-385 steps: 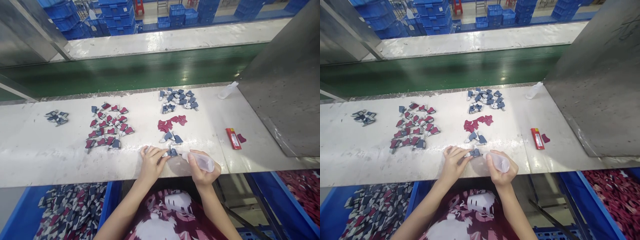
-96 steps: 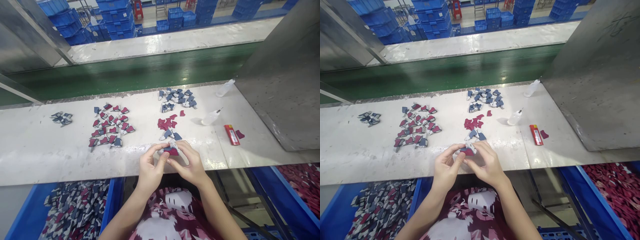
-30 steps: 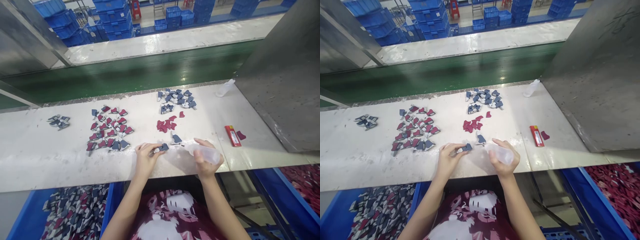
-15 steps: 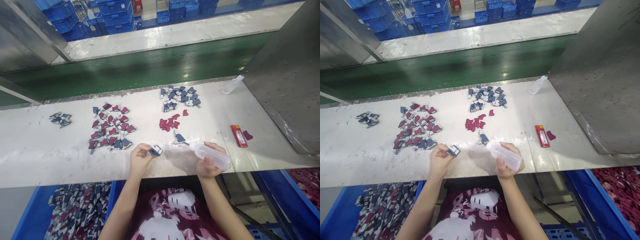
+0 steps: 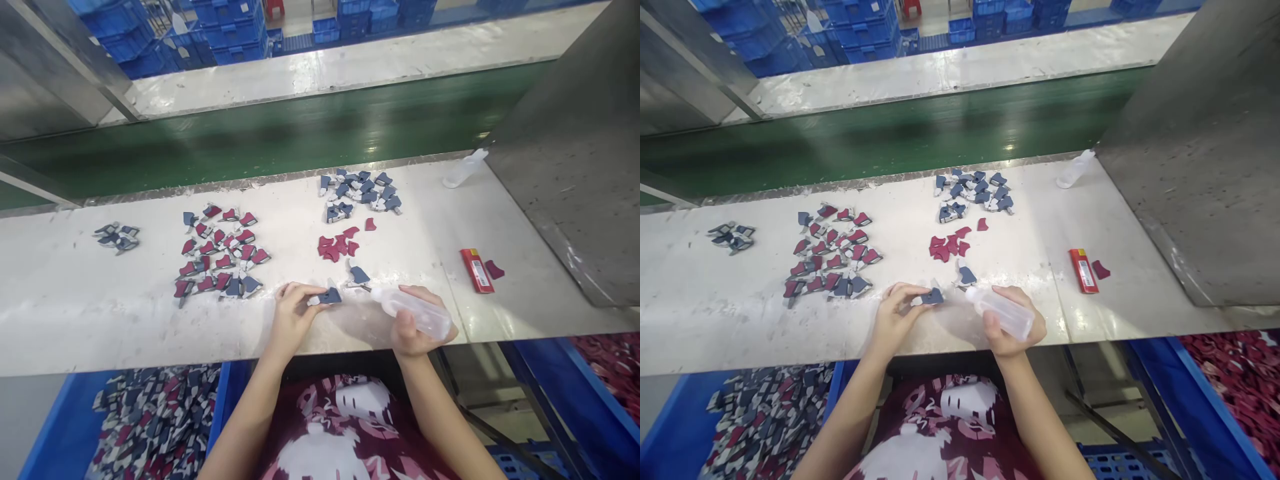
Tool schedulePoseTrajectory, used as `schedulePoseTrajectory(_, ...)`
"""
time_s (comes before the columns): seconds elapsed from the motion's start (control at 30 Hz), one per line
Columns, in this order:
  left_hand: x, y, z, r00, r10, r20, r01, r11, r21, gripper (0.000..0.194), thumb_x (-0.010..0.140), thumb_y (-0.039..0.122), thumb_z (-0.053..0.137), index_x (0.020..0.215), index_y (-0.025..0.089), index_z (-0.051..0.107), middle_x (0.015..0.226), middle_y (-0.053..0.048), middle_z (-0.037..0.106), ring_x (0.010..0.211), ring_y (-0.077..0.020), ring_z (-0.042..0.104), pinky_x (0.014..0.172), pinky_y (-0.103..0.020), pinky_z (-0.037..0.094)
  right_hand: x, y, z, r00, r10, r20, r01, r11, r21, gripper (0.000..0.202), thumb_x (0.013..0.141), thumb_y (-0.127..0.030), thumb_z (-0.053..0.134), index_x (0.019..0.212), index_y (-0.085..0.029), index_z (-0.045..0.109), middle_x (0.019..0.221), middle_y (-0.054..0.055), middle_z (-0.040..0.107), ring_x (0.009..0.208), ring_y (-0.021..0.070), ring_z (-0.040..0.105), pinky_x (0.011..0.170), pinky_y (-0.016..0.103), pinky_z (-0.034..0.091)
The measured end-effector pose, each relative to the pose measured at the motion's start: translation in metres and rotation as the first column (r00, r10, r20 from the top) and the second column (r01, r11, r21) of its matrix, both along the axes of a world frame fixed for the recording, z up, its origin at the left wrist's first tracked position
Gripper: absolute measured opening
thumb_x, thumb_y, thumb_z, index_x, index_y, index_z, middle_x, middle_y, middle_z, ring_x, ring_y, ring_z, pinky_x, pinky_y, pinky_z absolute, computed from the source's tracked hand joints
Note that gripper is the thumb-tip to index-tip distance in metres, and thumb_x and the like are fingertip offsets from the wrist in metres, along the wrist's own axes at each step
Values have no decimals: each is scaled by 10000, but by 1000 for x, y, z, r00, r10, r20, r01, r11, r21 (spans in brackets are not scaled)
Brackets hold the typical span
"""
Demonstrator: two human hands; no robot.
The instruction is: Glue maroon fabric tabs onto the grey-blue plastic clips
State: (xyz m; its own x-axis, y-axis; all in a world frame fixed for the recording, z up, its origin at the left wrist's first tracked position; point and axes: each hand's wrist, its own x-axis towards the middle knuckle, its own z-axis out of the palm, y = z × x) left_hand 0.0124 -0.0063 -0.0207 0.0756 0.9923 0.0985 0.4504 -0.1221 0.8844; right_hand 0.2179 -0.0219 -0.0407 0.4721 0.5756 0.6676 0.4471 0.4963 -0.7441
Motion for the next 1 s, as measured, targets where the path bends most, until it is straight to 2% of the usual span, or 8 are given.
schedulePoseTrajectory(0.1,9,1,5,973,-33,-229,31,999,-9,92,857,249,728,942,280,736,957,-14,769,983,-241,653,1065,-505,261,-1,-1,6,995,44,86,-39,998,-49,228,772,-306,744,971,-198,720,770,50,717,609,201,671,495,319,526)
schedulePoseTrajectory(0.23,14,1,5,947,-39,-320,40,999,-6,132,855,235,739,977,280,716,1006,-9,775,1014,-241,644,1055,-476,250,-5,1,14,977,66,202,-38,990,-136,166,761,-258,761,909,-197,715,756,43,745,557,183,680,469,290,537)
schedulePoseTrajectory(0.6,13,1,3,940,-38,-338,45,999,12,113,860,258,737,968,280,714,977,-3,775,981,-235,645,1043,-457,253,-11,7,20,968,106,227,-60,978,-201,106,793,-265,754,867,-194,727,770,43,767,595,191,719,515,284,582)
schedulePoseTrajectory(1.0,14,0,4,940,-37,-338,37,999,-7,105,865,283,730,968,285,711,978,-7,770,994,-242,639,1061,-475,235,-10,5,18,981,87,176,-45,972,-229,60,812,-247,729,843,-195,722,775,46,763,635,194,719,569,302,588)
